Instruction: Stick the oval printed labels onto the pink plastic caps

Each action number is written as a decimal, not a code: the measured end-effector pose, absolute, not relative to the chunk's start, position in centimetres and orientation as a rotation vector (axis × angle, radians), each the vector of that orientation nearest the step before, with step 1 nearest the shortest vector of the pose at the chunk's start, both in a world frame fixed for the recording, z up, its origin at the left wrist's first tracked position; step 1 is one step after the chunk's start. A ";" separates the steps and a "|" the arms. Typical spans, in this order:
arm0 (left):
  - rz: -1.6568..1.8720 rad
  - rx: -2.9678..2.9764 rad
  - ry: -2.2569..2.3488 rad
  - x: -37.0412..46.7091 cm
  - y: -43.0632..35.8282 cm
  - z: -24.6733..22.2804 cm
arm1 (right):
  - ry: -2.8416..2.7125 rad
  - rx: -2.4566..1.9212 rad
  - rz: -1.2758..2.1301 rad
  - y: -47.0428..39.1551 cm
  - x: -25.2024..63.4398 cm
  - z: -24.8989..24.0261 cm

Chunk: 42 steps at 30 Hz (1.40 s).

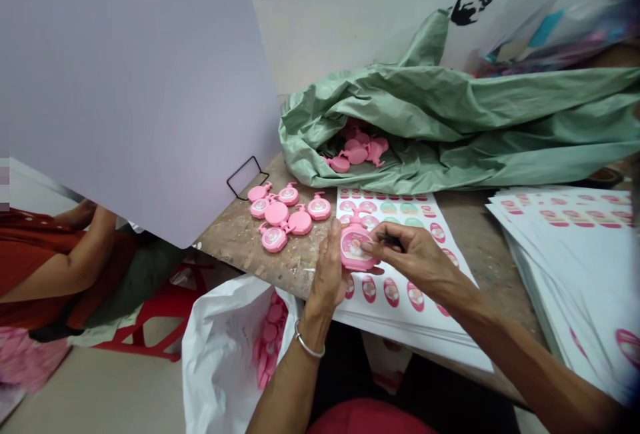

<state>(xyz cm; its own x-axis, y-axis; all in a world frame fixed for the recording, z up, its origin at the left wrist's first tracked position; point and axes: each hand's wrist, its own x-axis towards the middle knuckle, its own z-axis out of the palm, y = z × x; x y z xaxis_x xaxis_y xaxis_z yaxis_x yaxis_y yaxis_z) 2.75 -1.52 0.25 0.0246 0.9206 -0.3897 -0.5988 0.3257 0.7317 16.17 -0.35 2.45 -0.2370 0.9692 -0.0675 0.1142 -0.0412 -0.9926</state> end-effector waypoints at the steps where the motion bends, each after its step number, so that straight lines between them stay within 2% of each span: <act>1: 1.215 0.452 0.952 2.7 -1.5 0.2 | -1.373 -1.200 1.437 -0.3 16.1 2.3; 5: 1.188 0.493 0.953 2.6 -1.6 -0.1 | -1.178 -1.175 1.547 -0.1 16.2 1.6; 14: 1.173 0.408 0.947 2.6 -1.5 0.1 | -1.345 -1.222 1.349 -0.7 16.0 1.3; 42: 1.207 0.399 0.967 3.0 -1.4 -0.1 | -1.368 -1.225 1.316 -0.7 15.9 0.9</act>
<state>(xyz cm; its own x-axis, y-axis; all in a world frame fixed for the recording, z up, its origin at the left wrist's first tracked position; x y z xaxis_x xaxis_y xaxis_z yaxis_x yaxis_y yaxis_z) 3.00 -1.39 -0.12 0.0379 0.9105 -0.4119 -0.6001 0.3503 0.7191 15.95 -0.71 0.87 -0.1545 0.9868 -0.0487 0.0867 -0.0356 -0.9956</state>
